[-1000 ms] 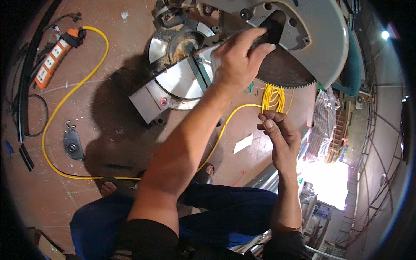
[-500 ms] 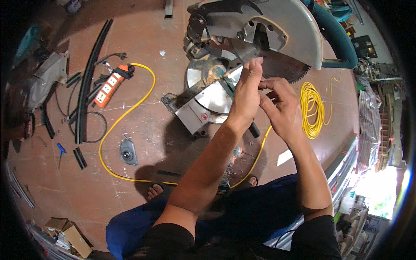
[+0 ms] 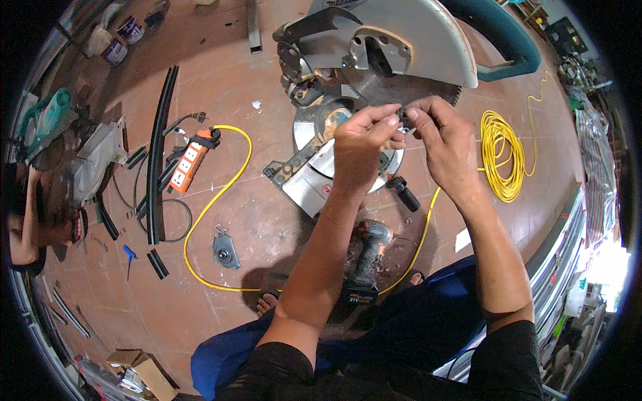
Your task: The person sits on the floor and repairs a miter saw. They remove a blade guard, use a screwdriver and a cordless drill to adjust internal components, and reattach the guard.
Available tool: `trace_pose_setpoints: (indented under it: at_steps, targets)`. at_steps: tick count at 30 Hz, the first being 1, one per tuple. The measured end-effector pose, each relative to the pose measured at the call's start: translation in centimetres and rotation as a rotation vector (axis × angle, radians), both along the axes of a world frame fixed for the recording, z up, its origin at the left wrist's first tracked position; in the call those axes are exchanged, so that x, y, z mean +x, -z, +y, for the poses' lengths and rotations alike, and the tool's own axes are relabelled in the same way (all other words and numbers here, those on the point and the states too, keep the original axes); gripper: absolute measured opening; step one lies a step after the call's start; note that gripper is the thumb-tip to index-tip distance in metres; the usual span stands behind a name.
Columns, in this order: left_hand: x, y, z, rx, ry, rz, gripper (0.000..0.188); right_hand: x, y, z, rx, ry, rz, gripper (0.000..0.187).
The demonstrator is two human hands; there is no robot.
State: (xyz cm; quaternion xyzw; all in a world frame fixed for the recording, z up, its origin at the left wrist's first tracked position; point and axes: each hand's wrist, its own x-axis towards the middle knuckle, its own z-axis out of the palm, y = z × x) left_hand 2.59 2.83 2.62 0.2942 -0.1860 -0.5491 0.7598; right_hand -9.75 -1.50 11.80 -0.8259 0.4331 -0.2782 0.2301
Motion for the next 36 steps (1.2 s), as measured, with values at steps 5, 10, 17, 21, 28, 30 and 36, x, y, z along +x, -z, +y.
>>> trace_pose_setpoints:
  at_steps: [5, 10, 17, 21, 28, 30, 36]
  targets:
    - [0.5, 0.6, -0.3, -0.042, 0.036, 0.022, 0.028, -0.1, 0.1, 0.1, 0.032, -0.036, -0.050, 0.019]
    - [0.2, 0.5, -0.7, -0.024, 0.126, 0.063, 0.025, -0.7, -0.4, 0.1, 0.082, -0.011, -0.075, 0.020]
    - [-1.3, 0.2, -1.7, -0.042, -0.015, 0.152, 0.022, -2.5, -1.7, 1.0, 0.150, 0.053, -0.241, 0.024]
    - [0.1, -0.1, -3.3, 0.048, -0.364, -0.087, 0.021, -4.1, -2.3, 1.6, 0.141, 0.051, -0.172, 0.024]
    - [1.3, -0.3, -6.8, 0.134, -0.452, -0.100, 0.017, -6.4, -3.0, 2.6, 0.125, 0.069, -0.145, 0.022]
    - [1.0, -0.2, -7.2, 0.127, -0.461, -0.066, 0.016, -6.8, -3.1, 2.6, 0.108, 0.074, -0.133, 0.022]
    - [0.9, -0.5, -7.5, 0.125, -0.491, -0.090, 0.015, -7.2, -3.3, 2.6, 0.087, 0.064, -0.090, 0.023]
